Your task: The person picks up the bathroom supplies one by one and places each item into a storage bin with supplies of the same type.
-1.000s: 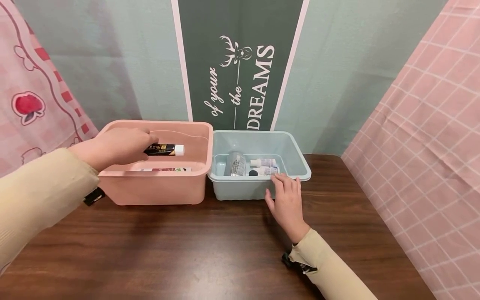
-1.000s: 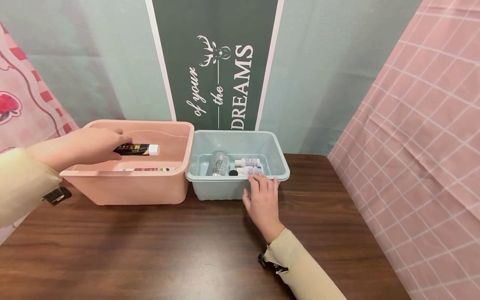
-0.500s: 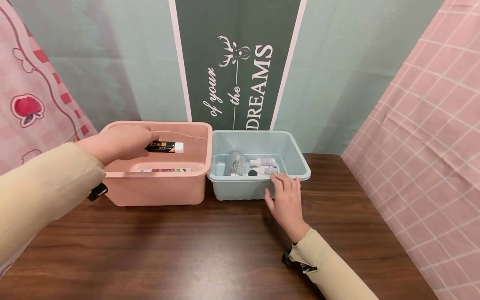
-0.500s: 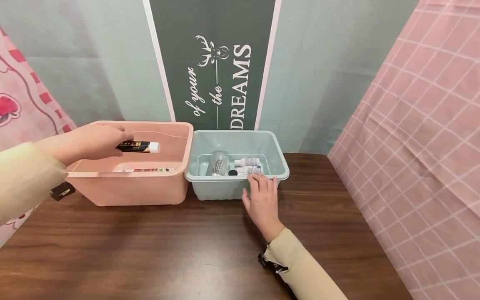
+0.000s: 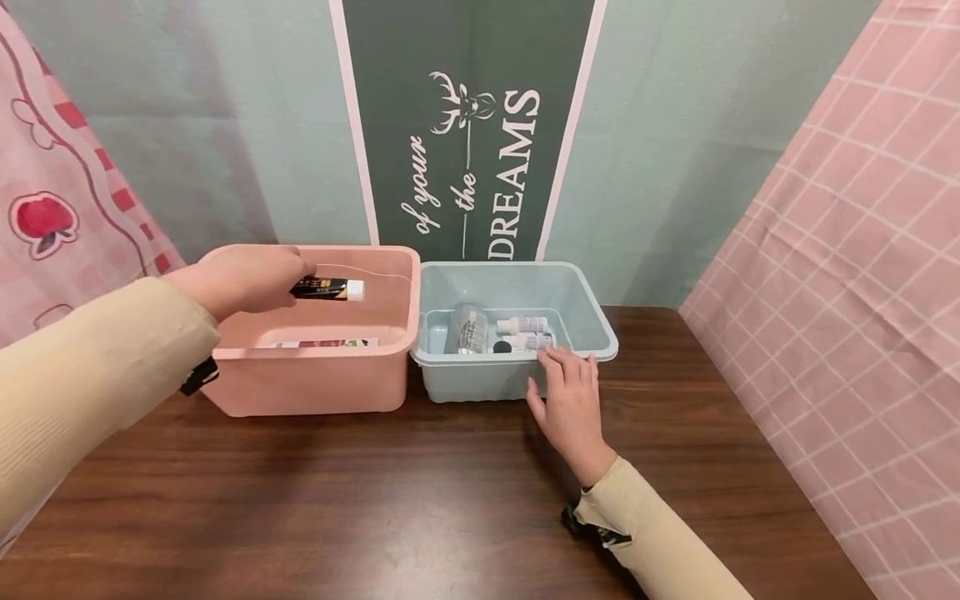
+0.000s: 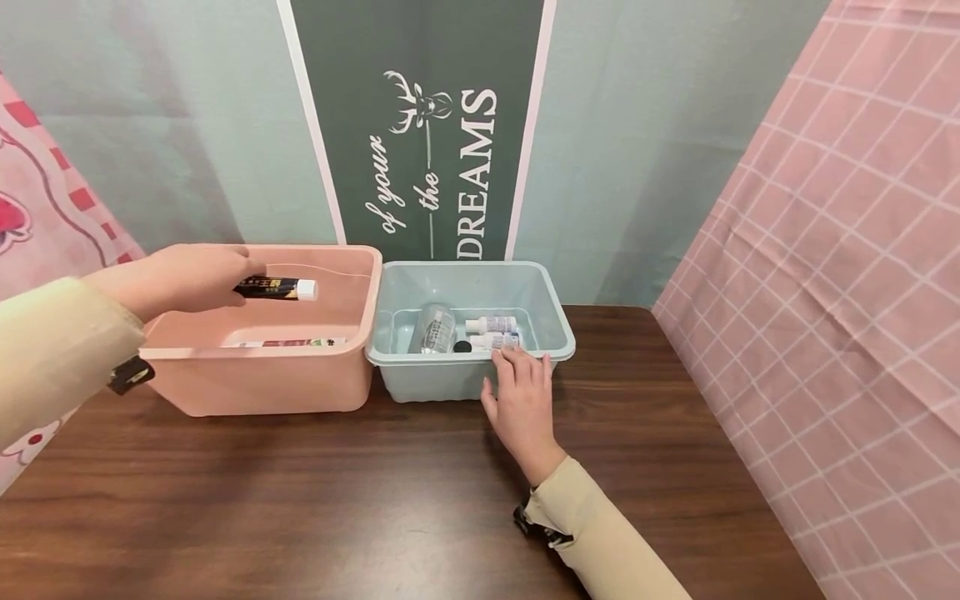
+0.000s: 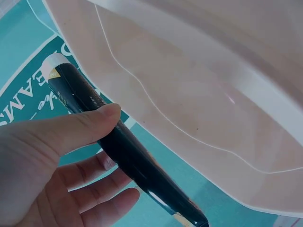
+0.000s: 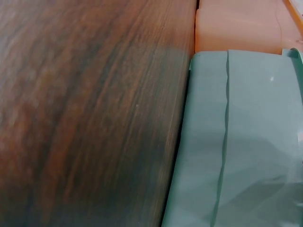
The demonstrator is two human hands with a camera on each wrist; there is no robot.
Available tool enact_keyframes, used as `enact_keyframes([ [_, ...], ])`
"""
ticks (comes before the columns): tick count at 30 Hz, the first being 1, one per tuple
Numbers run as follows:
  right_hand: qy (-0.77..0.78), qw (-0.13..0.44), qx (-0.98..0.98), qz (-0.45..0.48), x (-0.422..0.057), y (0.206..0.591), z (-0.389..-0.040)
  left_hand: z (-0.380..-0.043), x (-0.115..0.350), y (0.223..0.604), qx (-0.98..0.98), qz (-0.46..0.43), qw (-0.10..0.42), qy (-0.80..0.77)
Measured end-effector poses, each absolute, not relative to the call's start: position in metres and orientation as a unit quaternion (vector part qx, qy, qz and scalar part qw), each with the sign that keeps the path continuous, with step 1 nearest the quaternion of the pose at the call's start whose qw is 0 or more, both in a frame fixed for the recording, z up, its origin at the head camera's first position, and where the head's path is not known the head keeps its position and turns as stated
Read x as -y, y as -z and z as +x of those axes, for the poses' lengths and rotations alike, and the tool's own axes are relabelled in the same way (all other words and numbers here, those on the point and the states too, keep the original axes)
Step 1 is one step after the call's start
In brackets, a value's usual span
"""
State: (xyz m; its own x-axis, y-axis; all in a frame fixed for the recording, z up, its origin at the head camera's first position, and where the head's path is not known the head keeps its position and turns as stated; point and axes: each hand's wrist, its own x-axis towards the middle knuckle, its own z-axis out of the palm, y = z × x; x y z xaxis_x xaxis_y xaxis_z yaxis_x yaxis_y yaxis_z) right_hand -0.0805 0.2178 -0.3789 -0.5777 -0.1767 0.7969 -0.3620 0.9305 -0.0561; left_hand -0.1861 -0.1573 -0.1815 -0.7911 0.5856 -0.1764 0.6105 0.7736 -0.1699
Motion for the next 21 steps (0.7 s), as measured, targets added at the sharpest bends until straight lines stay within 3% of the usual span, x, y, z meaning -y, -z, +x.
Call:
enact_keyframes([
  [21, -0.107, 0.446, 0.875, 0.153, -0.217, 0.380, -0.080, -0.203, 0.154, 0.182, -0.946, 0.299, 0.079, 0.095],
])
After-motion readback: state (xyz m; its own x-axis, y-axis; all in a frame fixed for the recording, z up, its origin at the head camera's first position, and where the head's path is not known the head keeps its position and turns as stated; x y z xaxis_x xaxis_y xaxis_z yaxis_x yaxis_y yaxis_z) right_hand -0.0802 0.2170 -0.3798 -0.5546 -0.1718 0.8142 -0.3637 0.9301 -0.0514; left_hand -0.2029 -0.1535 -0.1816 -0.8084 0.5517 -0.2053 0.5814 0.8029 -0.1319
